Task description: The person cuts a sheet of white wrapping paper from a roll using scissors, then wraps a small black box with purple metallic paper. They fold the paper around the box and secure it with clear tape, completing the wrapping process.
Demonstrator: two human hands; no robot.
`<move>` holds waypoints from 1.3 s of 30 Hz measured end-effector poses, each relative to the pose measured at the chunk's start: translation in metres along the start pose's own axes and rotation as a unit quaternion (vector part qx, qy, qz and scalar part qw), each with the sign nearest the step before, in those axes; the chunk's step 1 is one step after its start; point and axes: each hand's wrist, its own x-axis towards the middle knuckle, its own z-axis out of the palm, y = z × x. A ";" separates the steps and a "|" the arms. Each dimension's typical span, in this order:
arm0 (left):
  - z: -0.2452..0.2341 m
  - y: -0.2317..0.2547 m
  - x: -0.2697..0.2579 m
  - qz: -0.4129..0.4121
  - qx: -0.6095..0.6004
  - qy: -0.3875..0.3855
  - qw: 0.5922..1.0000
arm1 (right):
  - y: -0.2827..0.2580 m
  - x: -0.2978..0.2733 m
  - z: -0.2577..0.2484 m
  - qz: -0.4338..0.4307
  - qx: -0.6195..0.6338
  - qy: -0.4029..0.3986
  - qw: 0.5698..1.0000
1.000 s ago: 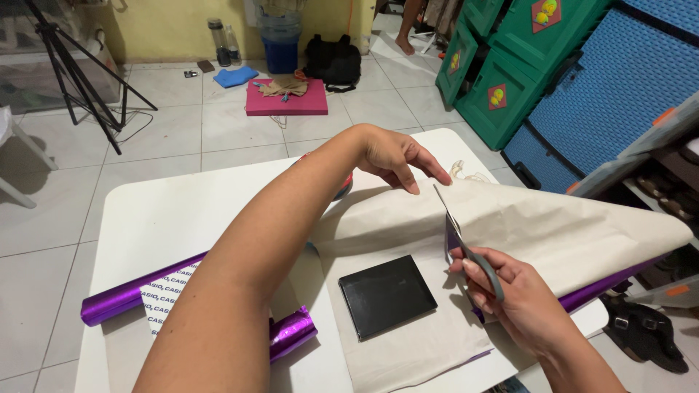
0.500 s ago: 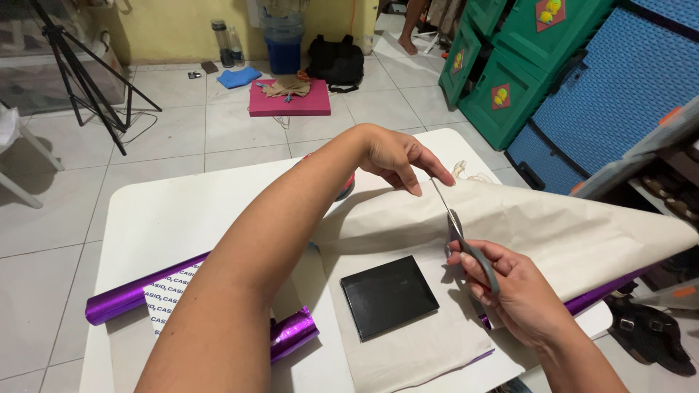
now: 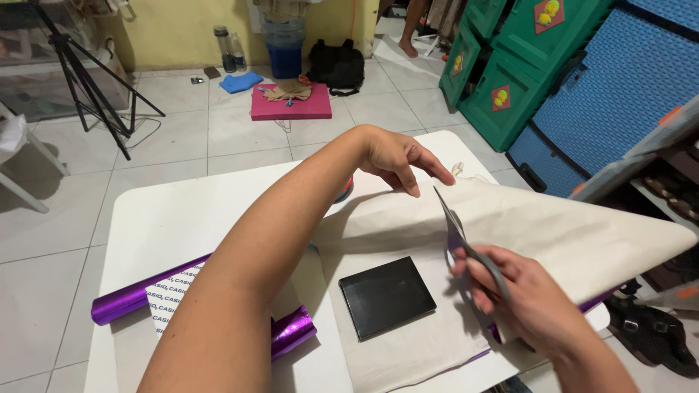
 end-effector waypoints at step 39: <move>0.291 0.010 0.139 0.185 -0.164 0.477 0.843 | -0.083 -0.061 -0.136 -0.292 -0.234 0.131 0.918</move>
